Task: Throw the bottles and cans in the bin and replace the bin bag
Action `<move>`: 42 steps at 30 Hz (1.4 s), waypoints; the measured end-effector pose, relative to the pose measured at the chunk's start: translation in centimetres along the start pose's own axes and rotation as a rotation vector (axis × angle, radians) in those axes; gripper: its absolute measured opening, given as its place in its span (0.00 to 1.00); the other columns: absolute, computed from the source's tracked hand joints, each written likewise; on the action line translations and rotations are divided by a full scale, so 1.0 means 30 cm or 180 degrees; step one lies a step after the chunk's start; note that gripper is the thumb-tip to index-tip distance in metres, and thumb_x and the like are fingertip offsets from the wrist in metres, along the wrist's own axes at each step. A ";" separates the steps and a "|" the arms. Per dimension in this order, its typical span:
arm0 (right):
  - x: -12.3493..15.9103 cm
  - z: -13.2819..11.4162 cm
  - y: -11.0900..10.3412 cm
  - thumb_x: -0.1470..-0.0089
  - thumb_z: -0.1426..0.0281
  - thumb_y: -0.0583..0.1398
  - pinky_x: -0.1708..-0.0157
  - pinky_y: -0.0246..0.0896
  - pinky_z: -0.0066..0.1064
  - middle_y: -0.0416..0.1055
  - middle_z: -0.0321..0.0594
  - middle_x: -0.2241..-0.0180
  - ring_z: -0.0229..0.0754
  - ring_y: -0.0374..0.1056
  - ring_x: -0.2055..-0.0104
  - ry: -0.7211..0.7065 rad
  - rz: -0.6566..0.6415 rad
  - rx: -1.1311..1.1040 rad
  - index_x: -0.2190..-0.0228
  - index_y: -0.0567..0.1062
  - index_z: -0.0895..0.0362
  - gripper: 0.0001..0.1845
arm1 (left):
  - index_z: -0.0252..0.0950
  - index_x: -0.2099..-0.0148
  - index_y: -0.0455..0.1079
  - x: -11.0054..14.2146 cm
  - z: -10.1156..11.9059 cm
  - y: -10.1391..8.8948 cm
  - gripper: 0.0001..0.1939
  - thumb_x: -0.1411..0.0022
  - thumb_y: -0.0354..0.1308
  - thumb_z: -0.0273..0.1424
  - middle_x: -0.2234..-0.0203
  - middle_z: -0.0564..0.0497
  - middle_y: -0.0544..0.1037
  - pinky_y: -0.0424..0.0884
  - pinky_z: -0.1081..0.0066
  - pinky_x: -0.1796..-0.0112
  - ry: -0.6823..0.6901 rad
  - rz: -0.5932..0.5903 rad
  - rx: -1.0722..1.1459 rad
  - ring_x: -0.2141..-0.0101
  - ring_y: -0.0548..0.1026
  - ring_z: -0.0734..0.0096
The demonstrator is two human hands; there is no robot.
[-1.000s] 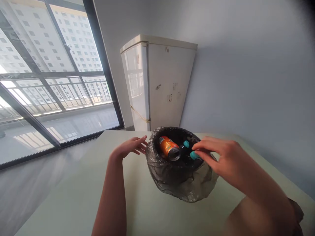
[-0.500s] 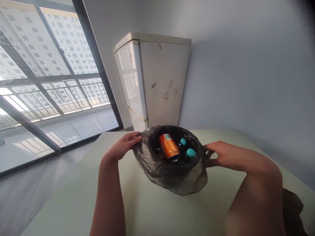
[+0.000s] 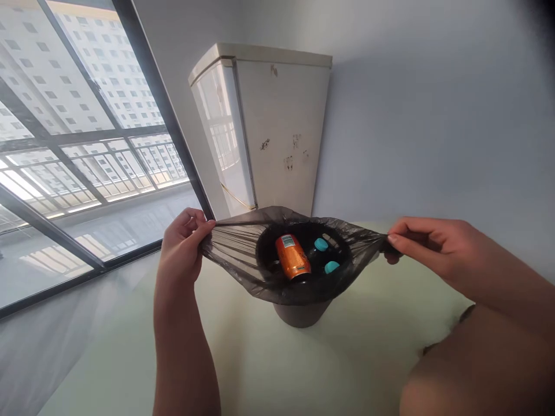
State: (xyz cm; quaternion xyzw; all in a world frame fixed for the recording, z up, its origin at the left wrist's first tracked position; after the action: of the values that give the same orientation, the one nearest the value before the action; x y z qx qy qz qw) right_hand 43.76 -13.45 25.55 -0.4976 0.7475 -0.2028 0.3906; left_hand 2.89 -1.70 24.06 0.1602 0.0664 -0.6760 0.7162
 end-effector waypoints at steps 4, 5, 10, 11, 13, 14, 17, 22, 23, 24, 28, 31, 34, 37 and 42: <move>-0.020 -0.037 0.011 0.49 0.60 0.69 0.69 0.64 0.31 0.77 0.39 0.69 0.41 0.72 0.68 0.0242 -0.0162 -0.0662 0.73 0.75 0.54 0.12 | 0.38 0.67 0.66 -0.010 -0.019 0.015 0.12 0.46 0.69 0.27 0.76 0.57 0.64 0.58 0.78 0.78 0.0249 0.0263 -0.0035 0.76 0.63 0.80; -0.027 -0.044 0.016 0.52 0.63 0.70 0.64 0.67 0.33 0.78 0.40 0.67 0.43 0.74 0.65 0.0220 0.0011 -0.0800 0.72 0.76 0.55 0.11 | 0.38 0.67 0.66 -0.015 -0.026 0.021 0.12 0.46 0.69 0.27 0.75 0.57 0.63 0.58 0.78 0.78 0.0321 0.0362 -0.0073 0.76 0.63 0.80; -0.030 -0.058 0.030 0.54 0.73 0.69 0.57 0.66 0.40 0.75 0.39 0.69 0.46 0.74 0.61 0.0053 0.0692 -0.1082 0.75 0.74 0.54 0.08 | 0.38 0.68 0.66 -0.015 -0.031 0.053 0.12 0.46 0.68 0.28 0.73 0.57 0.62 0.61 0.77 0.75 0.0578 0.0729 -0.0199 0.75 0.65 0.80; -0.025 -0.057 0.026 0.53 0.73 0.69 0.59 0.67 0.40 0.73 0.39 0.70 0.45 0.73 0.63 -0.0142 0.0528 -0.1289 0.76 0.74 0.54 0.09 | 0.38 0.68 0.66 -0.009 -0.024 0.056 0.12 0.46 0.68 0.29 0.74 0.58 0.61 0.63 0.77 0.74 0.0644 0.0705 -0.0130 0.75 0.66 0.79; -0.014 -0.053 0.012 0.51 0.71 0.70 0.61 0.68 0.42 0.71 0.39 0.72 0.45 0.71 0.65 -0.0599 0.0061 -0.1771 0.76 0.73 0.53 0.10 | 0.38 0.67 0.65 0.001 -0.011 0.051 0.13 0.45 0.69 0.29 0.73 0.58 0.62 0.66 0.76 0.71 0.0862 0.0731 -0.0050 0.74 0.67 0.79; -0.009 -0.051 0.005 0.49 0.70 0.70 0.61 0.68 0.43 0.70 0.39 0.72 0.44 0.70 0.66 -0.0733 -0.0110 -0.1983 0.75 0.73 0.52 0.10 | 0.39 0.66 0.66 0.003 -0.009 0.043 0.13 0.45 0.70 0.30 0.73 0.58 0.63 0.67 0.76 0.70 0.0945 0.0794 -0.0089 0.74 0.67 0.78; -0.018 -0.050 0.006 0.45 0.63 0.70 0.68 0.65 0.39 0.69 0.37 0.72 0.40 0.67 0.72 -0.0470 0.0094 -0.2330 0.66 0.75 0.49 0.09 | 0.40 0.61 0.68 -0.007 -0.027 0.009 0.14 0.41 0.69 0.39 0.74 0.58 0.68 0.67 0.75 0.72 0.0724 0.0991 -0.0480 0.75 0.68 0.76; -0.092 -0.050 0.128 0.37 0.43 0.56 0.73 0.65 0.31 0.75 0.42 0.63 0.37 0.67 0.73 0.0618 0.0191 -0.1023 0.57 0.79 0.52 0.27 | 0.36 0.68 0.74 -0.029 -0.073 -0.005 0.25 0.43 0.67 0.55 0.79 0.52 0.74 0.70 0.71 0.74 -0.0555 0.0285 -0.1271 0.76 0.72 0.69; -0.107 -0.052 0.160 0.37 0.40 0.54 0.72 0.66 0.31 0.77 0.42 0.62 0.38 0.69 0.72 0.0671 -0.0092 -0.0900 0.56 0.79 0.52 0.31 | 0.35 0.70 0.74 -0.028 -0.075 0.003 0.25 0.45 0.68 0.54 0.79 0.51 0.75 0.70 0.70 0.74 -0.0691 0.0067 -0.1338 0.76 0.73 0.68; -0.120 -0.055 0.189 0.38 0.39 0.53 0.73 0.66 0.31 0.78 0.42 0.64 0.40 0.70 0.71 0.0659 -0.0401 -0.0858 0.57 0.80 0.53 0.33 | 0.34 0.71 0.75 -0.026 -0.075 0.013 0.24 0.46 0.70 0.52 0.78 0.50 0.76 0.71 0.71 0.73 -0.0732 -0.0087 -0.1366 0.75 0.73 0.68; -0.147 -0.090 0.252 0.45 0.44 0.64 0.75 0.59 0.28 0.72 0.35 0.78 0.39 0.68 0.75 0.0280 -0.1050 -0.0648 0.68 0.81 0.55 0.26 | 0.34 0.69 0.77 -0.023 -0.068 0.046 0.17 0.41 0.67 0.44 0.74 0.49 0.78 0.71 0.73 0.73 -0.0222 0.0045 -0.1174 0.73 0.74 0.70; -0.154 -0.119 0.251 0.44 0.53 0.64 0.72 0.59 0.28 0.74 0.35 0.76 0.38 0.68 0.73 0.0163 -0.0665 -0.0766 0.70 0.79 0.56 0.18 | 0.35 0.64 0.79 -0.019 -0.058 0.056 0.13 0.37 0.65 0.41 0.72 0.50 0.79 0.74 0.73 0.69 0.0222 0.0280 -0.0904 0.71 0.76 0.70; -0.153 -0.136 0.232 0.41 0.55 0.63 0.72 0.59 0.28 0.72 0.34 0.75 0.37 0.66 0.74 0.0081 -0.0125 -0.1160 0.69 0.76 0.55 0.16 | 0.37 0.57 0.79 -0.010 -0.040 0.057 0.12 0.35 0.63 0.40 0.64 0.48 0.82 0.78 0.68 0.61 0.0429 0.0302 -0.0392 0.65 0.81 0.66; -0.139 -0.131 0.204 0.40 0.55 0.63 0.74 0.58 0.28 0.64 0.32 0.78 0.36 0.62 0.76 0.0004 -0.0045 -0.1513 0.70 0.73 0.54 0.16 | 0.37 0.56 0.78 -0.002 -0.025 0.039 0.12 0.35 0.62 0.39 0.62 0.47 0.82 0.80 0.67 0.61 0.0417 0.0334 -0.0204 0.64 0.82 0.66; -0.124 -0.046 0.145 0.38 0.53 0.61 0.74 0.56 0.28 0.66 0.33 0.77 0.35 0.60 0.76 0.0065 -0.0249 -0.1061 0.69 0.74 0.55 0.19 | 0.35 0.66 0.77 -0.012 -0.025 -0.024 0.09 0.37 0.63 0.35 0.75 0.50 0.78 0.72 0.77 0.74 0.0107 0.0616 -0.0598 0.74 0.75 0.73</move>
State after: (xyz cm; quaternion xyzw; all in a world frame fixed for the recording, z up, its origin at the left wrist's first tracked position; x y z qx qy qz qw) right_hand 40.89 -8.37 24.81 -0.5822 0.7547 -0.0962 0.2868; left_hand 2.25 -1.15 23.36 0.1094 0.1257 -0.5918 0.7887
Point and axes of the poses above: each hand's wrist, its own x-axis away from the middle knuckle, its own y-axis out of the palm, z = x × y, the point moved 1 cm from there along -x, towards the middle knuckle
